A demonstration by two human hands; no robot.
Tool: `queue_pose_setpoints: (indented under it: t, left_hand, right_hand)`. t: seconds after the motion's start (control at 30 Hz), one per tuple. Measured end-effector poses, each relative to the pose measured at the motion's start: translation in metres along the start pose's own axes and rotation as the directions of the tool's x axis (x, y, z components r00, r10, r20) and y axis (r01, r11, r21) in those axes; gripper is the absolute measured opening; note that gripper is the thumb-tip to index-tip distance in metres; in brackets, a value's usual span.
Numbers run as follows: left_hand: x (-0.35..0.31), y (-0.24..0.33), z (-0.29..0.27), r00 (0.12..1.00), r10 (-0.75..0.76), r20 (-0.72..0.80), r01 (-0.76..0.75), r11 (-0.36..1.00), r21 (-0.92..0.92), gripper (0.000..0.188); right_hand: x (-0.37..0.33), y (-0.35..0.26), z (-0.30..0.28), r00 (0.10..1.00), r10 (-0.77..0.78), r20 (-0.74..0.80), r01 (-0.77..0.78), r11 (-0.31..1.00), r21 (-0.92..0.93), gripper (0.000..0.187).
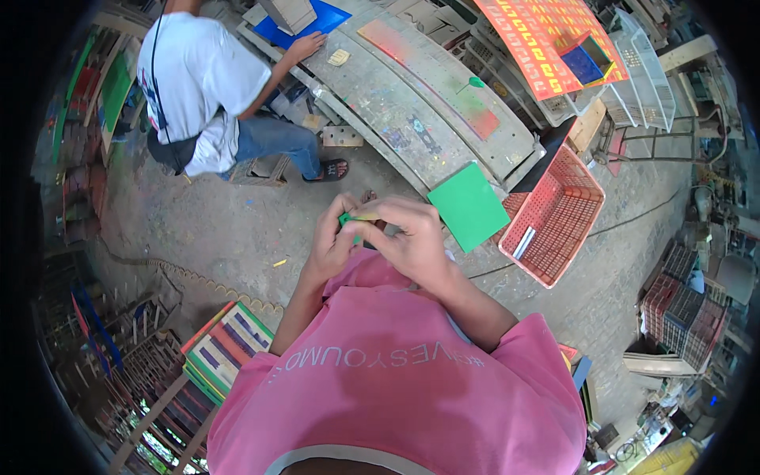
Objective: The person sands a small green plastic part with a sanding block, then uses a pencil to mark it. They continue sanding the part and place it on the table. A coworker in the background works with wooden blocks.
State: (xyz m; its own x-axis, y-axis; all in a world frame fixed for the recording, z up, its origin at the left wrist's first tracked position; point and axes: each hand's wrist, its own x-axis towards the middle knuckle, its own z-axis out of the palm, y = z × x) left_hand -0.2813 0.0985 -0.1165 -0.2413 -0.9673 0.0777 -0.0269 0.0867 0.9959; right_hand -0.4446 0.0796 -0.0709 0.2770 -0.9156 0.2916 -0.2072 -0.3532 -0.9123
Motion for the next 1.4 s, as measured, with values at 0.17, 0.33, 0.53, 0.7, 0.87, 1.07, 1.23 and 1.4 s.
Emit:
queue_pose_setpoints:
  t: [0.17, 0.33, 0.53, 0.7, 0.87, 1.07, 1.23, 1.4]
  left_hand:
    - [0.011, -0.029, -0.058, 0.996, -0.084, 0.008, 0.084, 0.982, -0.167, 0.023]
    - [0.041, -0.039, -0.098, 0.989, -0.074, 0.13, 0.092, 0.986, -0.142, 0.021]
    - [0.061, -0.04, -0.117, 0.985, 0.145, 0.09, -0.142, 0.989, -0.043, 0.023]
    - [0.079, -0.032, -0.119, 0.983, 0.162, 0.082, -0.158, 0.986, -0.053, 0.027]
    - [0.081, -0.045, -0.125, 0.989, 0.147, 0.023, -0.144, 0.985, -0.091, 0.028]
    - [0.098, -0.048, -0.122, 0.991, 0.13, -0.024, -0.128, 0.99, 0.055, 0.027]
    - [0.11, -0.033, -0.11, 0.977, 0.202, 0.064, -0.208, 0.971, 0.114, 0.029]
    - [0.117, -0.018, -0.1, 0.956, 0.231, 0.179, -0.256, 0.958, 0.128, 0.032]
  right_hand:
    - [0.046, 0.084, 0.013, 0.914, 0.396, 0.09, -0.373, 0.73, 0.572, 0.023]
    - [0.023, 0.334, 0.014, 0.655, 0.558, -0.509, -0.754, 0.439, -0.489, 0.033]
    - [0.023, 0.37, 0.041, 0.69, 0.547, -0.474, -0.666, 0.224, -0.711, 0.043]
    - [0.013, 0.405, 0.015, 0.726, 0.557, -0.404, -0.658, 0.392, -0.643, 0.036]
    - [0.045, 0.275, 0.025, 0.53, 0.827, -0.185, -0.796, 0.561, 0.228, 0.031]
    - [0.053, 0.078, 0.009, 0.74, 0.498, -0.452, -0.133, 0.767, 0.627, 0.043]
    - [0.037, 0.028, 0.02, 0.808, 0.278, -0.519, -0.124, 0.942, 0.311, 0.029]
    - [0.042, -0.003, 0.015, 0.723, 0.184, -0.666, 0.182, 0.879, 0.44, 0.028]
